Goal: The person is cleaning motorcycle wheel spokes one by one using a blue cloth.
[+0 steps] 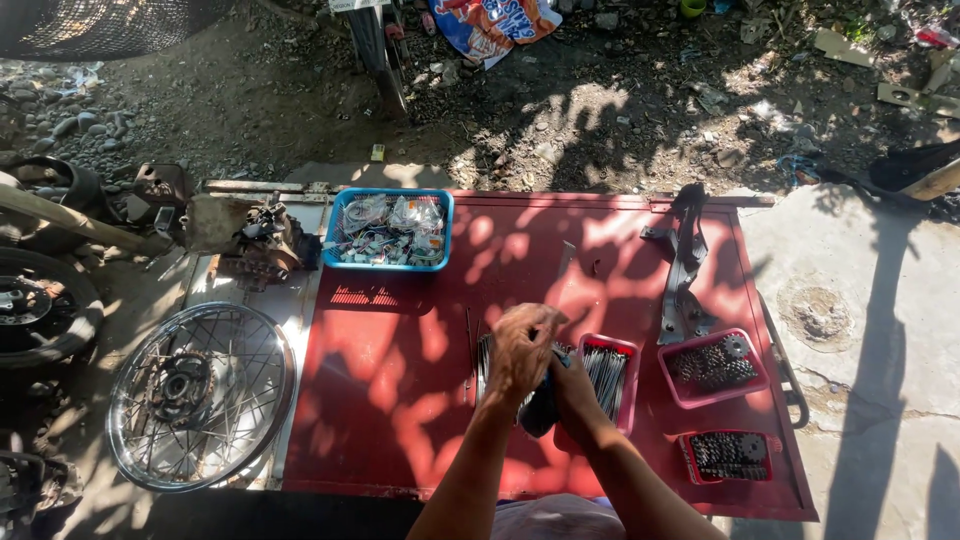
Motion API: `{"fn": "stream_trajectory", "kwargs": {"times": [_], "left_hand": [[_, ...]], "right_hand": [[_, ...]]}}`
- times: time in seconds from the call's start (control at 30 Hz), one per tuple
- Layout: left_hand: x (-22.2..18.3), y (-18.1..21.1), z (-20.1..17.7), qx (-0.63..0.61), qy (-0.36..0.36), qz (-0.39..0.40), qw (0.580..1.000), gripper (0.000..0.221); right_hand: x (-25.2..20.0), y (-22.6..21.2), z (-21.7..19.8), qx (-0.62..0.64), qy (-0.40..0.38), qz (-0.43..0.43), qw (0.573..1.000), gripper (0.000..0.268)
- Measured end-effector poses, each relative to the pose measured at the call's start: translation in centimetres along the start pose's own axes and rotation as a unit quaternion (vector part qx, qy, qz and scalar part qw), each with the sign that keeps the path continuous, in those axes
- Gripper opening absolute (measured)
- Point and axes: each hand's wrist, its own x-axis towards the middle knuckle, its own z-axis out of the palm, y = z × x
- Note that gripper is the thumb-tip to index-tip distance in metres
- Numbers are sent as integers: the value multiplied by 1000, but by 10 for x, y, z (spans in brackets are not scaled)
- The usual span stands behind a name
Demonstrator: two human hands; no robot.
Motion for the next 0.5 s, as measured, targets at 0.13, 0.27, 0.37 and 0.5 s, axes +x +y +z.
{"fn": "stream_trajectory", "kwargs": {"times": [0.13,0.27,0.37,0.5], "left_hand": [[-21,12,6,-64,-73,189,977,19],[-17,1,9,-98,6,268,958,12],[8,-43,29,-172,37,-99,980,34],[20,-27,16,-159,-33,-132,978,42]], "right_hand": [[14,54,21,497,109,187,840,25],[2,66,-4,732,146,261,612,25],[-2,62,-17,813,141,271,495,29],[-7,14,-8,760,44,285,582,23]]}}
